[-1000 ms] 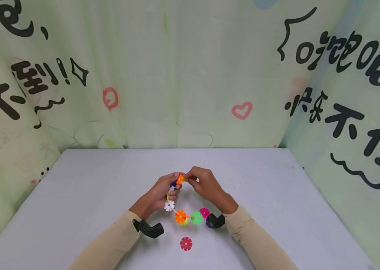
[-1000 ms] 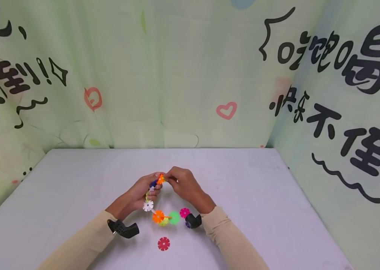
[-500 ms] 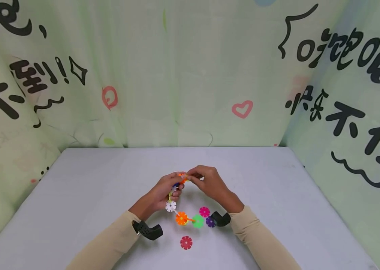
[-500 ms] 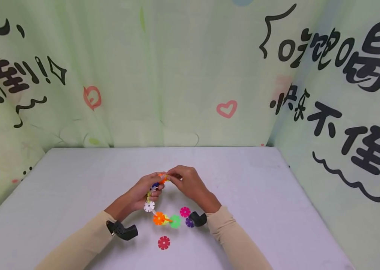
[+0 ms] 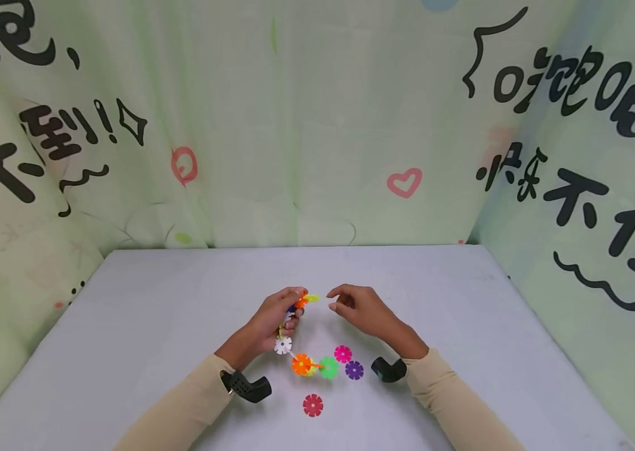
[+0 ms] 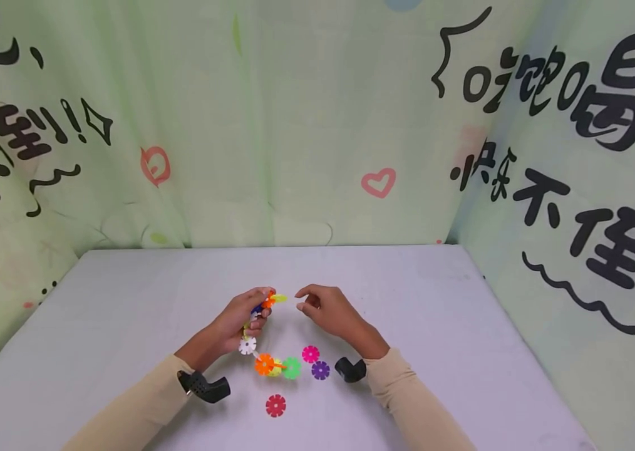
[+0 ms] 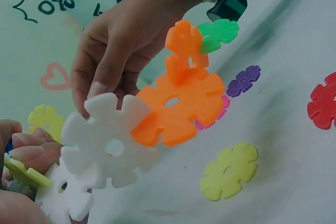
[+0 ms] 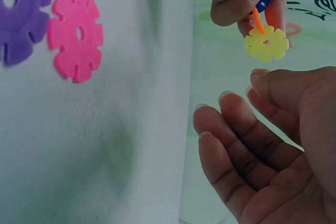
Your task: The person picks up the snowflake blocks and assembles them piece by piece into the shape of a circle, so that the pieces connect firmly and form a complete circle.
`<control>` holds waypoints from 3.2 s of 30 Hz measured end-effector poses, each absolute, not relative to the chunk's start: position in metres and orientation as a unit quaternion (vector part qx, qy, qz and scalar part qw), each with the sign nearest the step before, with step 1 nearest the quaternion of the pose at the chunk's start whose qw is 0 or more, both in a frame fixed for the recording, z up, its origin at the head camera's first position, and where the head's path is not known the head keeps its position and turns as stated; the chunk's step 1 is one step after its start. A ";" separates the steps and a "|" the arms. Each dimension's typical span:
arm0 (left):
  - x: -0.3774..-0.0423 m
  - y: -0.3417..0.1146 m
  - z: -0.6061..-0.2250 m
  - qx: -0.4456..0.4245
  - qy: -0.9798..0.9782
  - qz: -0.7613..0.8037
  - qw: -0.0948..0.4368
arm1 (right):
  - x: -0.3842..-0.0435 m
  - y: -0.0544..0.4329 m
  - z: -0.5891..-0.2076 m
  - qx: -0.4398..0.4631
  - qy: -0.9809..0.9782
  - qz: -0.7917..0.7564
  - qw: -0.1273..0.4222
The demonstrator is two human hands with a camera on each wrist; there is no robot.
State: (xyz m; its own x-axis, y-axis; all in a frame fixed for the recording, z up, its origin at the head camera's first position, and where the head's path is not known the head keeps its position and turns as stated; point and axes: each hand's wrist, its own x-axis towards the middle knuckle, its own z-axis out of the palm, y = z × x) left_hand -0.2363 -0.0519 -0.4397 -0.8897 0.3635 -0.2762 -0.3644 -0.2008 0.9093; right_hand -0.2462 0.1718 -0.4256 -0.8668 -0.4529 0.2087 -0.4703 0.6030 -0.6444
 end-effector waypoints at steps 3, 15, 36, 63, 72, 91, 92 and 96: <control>-0.236 -0.052 -0.441 -0.006 0.588 0.775 0.230 | -0.241 0.176 -0.426 0.246 -0.902 0.355 -0.028; -0.239 -0.054 -0.441 -0.010 0.603 0.764 0.228 | -0.223 0.191 -0.434 0.282 -0.891 0.337 -0.118; -0.240 -0.059 -0.443 -0.047 0.570 0.787 0.229 | -0.208 0.189 -0.438 0.276 -0.905 0.292 -0.141; -0.236 -0.053 -0.445 -0.055 0.570 0.787 0.227 | -0.233 0.174 -0.430 0.235 -0.889 0.393 -0.016; -0.237 -0.052 -0.445 -0.037 0.598 0.769 0.221 | -0.241 0.160 -0.425 0.195 -0.865 0.462 0.005; -0.236 -0.046 -0.444 -0.029 0.638 0.741 0.205 | -0.245 0.155 -0.420 0.154 -0.801 0.576 -0.046; -0.236 -0.045 -0.444 -0.027 0.638 0.743 0.203 | -0.245 0.155 -0.421 0.156 -0.797 0.581 -0.052; -0.236 -0.044 -0.446 -0.015 0.628 0.753 0.197 | -0.245 0.155 -0.420 0.162 -0.789 0.590 -0.066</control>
State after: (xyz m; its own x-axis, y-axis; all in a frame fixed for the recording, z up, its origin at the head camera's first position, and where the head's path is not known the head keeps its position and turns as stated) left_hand -0.2356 -0.0442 -0.4455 -0.9216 0.2779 -0.2708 -0.3162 -0.1334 0.9392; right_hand -0.2451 0.1553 -0.4201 -0.9391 -0.3325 0.0867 -0.1772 0.2524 -0.9513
